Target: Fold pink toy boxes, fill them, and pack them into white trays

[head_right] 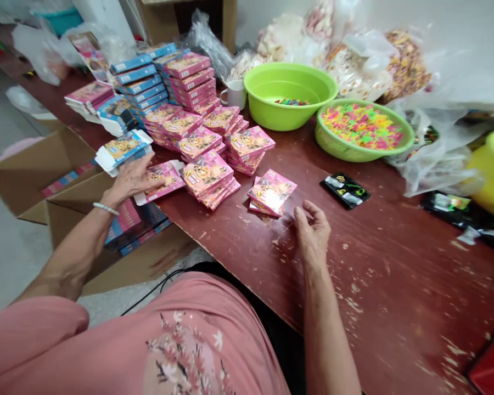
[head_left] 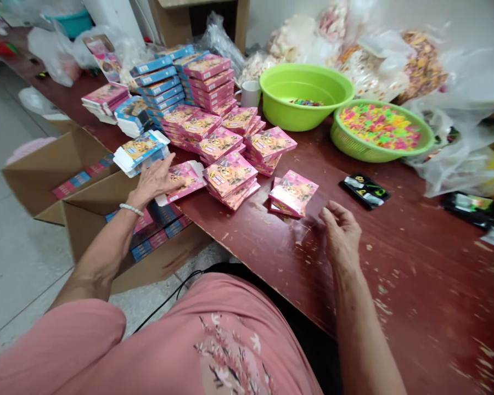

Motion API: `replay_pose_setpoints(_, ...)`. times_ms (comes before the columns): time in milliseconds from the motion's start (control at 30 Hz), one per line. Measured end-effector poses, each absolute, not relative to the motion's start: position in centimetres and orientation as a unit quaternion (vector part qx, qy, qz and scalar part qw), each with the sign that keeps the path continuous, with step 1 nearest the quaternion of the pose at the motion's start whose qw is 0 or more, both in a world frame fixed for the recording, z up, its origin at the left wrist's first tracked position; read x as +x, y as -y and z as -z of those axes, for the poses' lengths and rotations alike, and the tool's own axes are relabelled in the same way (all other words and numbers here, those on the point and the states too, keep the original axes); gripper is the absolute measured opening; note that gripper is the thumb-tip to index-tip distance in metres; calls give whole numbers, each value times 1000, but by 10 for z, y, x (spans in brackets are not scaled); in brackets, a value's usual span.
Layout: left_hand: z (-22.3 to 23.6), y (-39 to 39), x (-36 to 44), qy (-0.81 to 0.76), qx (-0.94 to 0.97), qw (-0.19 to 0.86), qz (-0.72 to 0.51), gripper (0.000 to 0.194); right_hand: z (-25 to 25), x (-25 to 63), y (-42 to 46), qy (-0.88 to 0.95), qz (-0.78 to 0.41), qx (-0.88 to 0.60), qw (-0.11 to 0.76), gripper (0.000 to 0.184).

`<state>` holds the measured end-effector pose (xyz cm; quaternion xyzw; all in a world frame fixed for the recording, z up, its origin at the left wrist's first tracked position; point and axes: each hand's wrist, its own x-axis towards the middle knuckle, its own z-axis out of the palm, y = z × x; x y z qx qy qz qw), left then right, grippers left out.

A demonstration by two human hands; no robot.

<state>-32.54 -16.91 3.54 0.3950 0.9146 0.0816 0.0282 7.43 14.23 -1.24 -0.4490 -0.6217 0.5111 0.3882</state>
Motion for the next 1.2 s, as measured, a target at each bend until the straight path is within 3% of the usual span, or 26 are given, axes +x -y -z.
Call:
replay_pose_setpoints(233, -27, 164, -321, -909, 396, 106, -78, 123, 11, 70, -120, 604, -538, -461, 364, 64)
replay_pose_setpoints(767, -28, 179, -347, -882, 428, 43, -191, 115, 16, 69, -122, 579, -556, -474, 363, 62)
replay_pose_setpoints(967, -33, 173, -345, -883, 422, -10, -206, 113, 14, 69, -122, 579, -553, -477, 362, 62)
replay_pose_setpoints(1200, -74, 191, -304, -846, 428, -136, -286, 114, -2, 67, -101, 626, -528, -451, 353, 57)
